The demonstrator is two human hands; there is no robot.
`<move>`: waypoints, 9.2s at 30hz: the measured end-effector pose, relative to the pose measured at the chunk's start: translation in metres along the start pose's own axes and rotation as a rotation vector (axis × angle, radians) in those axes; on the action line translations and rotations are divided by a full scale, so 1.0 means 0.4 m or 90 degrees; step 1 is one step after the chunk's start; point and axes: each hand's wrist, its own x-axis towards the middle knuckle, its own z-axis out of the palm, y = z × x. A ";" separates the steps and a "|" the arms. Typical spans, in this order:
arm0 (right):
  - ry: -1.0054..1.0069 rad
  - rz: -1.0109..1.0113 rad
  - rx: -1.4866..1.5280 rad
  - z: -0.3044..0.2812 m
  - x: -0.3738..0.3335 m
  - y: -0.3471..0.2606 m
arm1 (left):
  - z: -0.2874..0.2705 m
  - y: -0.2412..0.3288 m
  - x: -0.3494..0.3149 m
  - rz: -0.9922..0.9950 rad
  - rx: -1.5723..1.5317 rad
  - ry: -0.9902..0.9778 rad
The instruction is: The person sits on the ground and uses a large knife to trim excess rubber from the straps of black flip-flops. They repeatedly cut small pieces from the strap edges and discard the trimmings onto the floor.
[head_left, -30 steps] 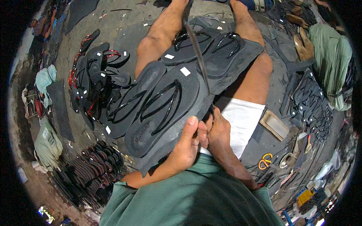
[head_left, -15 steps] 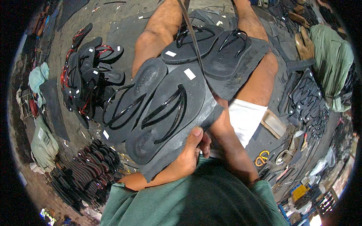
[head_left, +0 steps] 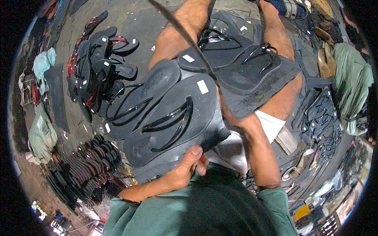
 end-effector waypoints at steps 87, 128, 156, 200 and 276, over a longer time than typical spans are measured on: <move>0.415 0.304 0.330 -0.364 -0.010 -0.051 | -0.122 0.143 0.009 0.187 0.057 0.105; 0.043 0.261 0.296 0.056 -0.075 -0.218 | -0.034 0.049 0.031 0.149 -0.188 0.239; 0.049 0.230 0.503 0.022 0.209 -0.221 | -0.078 0.047 -0.051 0.198 -0.023 0.158; 0.213 0.306 0.674 -0.087 -0.056 -0.248 | -0.067 0.114 0.087 0.368 0.212 0.138; 0.162 0.139 0.087 -0.134 -0.161 -0.214 | -0.150 0.169 0.118 0.182 -0.174 -0.117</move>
